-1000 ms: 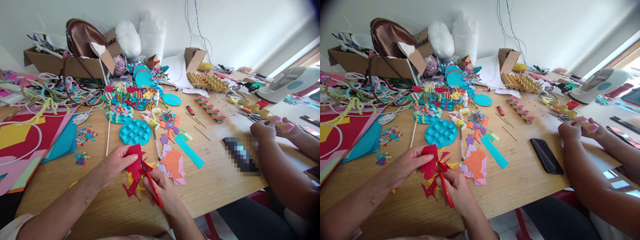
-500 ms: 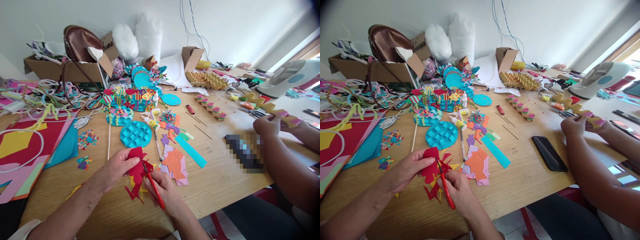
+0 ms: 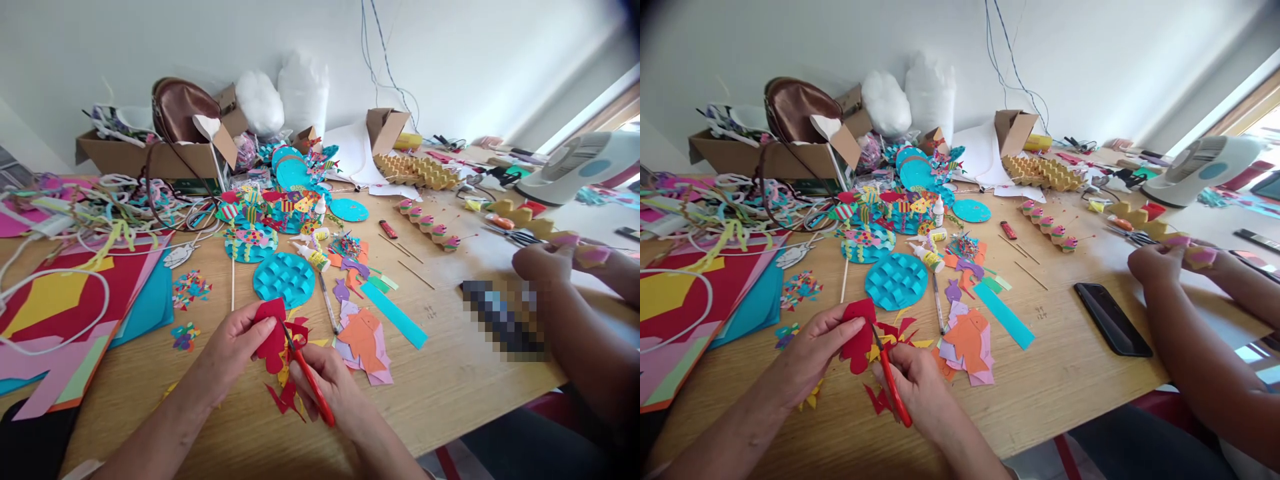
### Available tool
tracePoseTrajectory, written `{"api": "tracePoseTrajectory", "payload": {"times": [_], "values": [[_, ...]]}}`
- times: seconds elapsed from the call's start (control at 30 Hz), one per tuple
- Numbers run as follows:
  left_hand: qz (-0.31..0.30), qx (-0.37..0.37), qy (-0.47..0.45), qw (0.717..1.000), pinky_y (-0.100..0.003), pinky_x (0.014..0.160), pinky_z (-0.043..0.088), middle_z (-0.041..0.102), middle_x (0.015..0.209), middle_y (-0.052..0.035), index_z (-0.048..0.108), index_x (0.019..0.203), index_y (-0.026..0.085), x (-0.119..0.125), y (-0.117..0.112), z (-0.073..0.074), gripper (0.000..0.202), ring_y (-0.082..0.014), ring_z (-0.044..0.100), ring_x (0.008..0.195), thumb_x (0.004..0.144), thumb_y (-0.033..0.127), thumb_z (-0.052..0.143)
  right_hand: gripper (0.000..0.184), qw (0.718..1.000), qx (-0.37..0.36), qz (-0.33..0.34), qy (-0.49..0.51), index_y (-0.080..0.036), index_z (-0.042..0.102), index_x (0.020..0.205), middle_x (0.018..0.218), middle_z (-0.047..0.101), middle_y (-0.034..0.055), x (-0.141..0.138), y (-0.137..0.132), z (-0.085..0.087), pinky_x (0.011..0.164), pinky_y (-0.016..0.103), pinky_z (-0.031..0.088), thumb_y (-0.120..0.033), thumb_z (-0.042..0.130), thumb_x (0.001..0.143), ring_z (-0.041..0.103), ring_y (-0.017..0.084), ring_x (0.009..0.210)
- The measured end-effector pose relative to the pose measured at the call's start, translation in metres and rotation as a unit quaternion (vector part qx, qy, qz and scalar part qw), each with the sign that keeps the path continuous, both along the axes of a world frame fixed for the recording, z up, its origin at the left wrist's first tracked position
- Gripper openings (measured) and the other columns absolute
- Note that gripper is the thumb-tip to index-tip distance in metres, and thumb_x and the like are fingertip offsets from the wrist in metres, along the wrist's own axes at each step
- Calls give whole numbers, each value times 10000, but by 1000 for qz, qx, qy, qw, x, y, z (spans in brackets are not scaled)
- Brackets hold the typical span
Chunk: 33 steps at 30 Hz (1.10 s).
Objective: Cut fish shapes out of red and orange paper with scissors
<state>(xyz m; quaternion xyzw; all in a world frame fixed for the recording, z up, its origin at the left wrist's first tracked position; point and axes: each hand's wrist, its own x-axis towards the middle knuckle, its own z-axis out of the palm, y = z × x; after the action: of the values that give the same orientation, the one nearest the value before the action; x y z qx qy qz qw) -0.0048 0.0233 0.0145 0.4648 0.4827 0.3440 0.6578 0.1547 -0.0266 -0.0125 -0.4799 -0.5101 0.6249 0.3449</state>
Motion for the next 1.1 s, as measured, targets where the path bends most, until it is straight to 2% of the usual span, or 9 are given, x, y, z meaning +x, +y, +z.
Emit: {"api": "tracePoseTrajectory", "payload": {"times": [0.23,0.47,0.77,0.93,1.1], "values": [[6,-6,-27,1000,-189,554,401,646,663,25,680,843,177,0,0,3,205,-103,506,584,752,354,631,440,1000,3,-8,14,-198,370,554,467,343,-77,-4,2,0,382,181,214,-476,579,825,303,60,407],[9,-30,-50,998,-170,489,372,641,590,40,665,730,183,-2,-1,4,144,-88,479,520,729,326,651,385,1000,8,10,16,-188,424,604,482,362,-74,-1,-1,-2,379,183,212,-458,554,846,313,59,404],[-9,-42,-49,998,-190,552,427,682,649,20,694,767,190,-5,0,7,140,-122,572,604,718,317,658,452,1000,-6,22,-17,-207,343,540,445,332,-80,4,0,3,353,174,210,-464,575,830,301,55,374],[-40,-39,-36,998,-172,521,407,667,629,28,668,696,184,-8,4,10,128,-98,529,562,705,312,655,433,999,16,39,-33,-202,367,568,481,287,-83,6,0,6,372,185,181,-484,574,824,260,59,409],[-52,-47,-16,997,-160,479,365,632,577,37,649,673,177,-9,7,10,129,-82,481,513,696,304,649,473,997,36,38,-61,-206,326,539,500,258,-78,8,2,7,382,192,161,-494,576,820,230,64,439]]}}
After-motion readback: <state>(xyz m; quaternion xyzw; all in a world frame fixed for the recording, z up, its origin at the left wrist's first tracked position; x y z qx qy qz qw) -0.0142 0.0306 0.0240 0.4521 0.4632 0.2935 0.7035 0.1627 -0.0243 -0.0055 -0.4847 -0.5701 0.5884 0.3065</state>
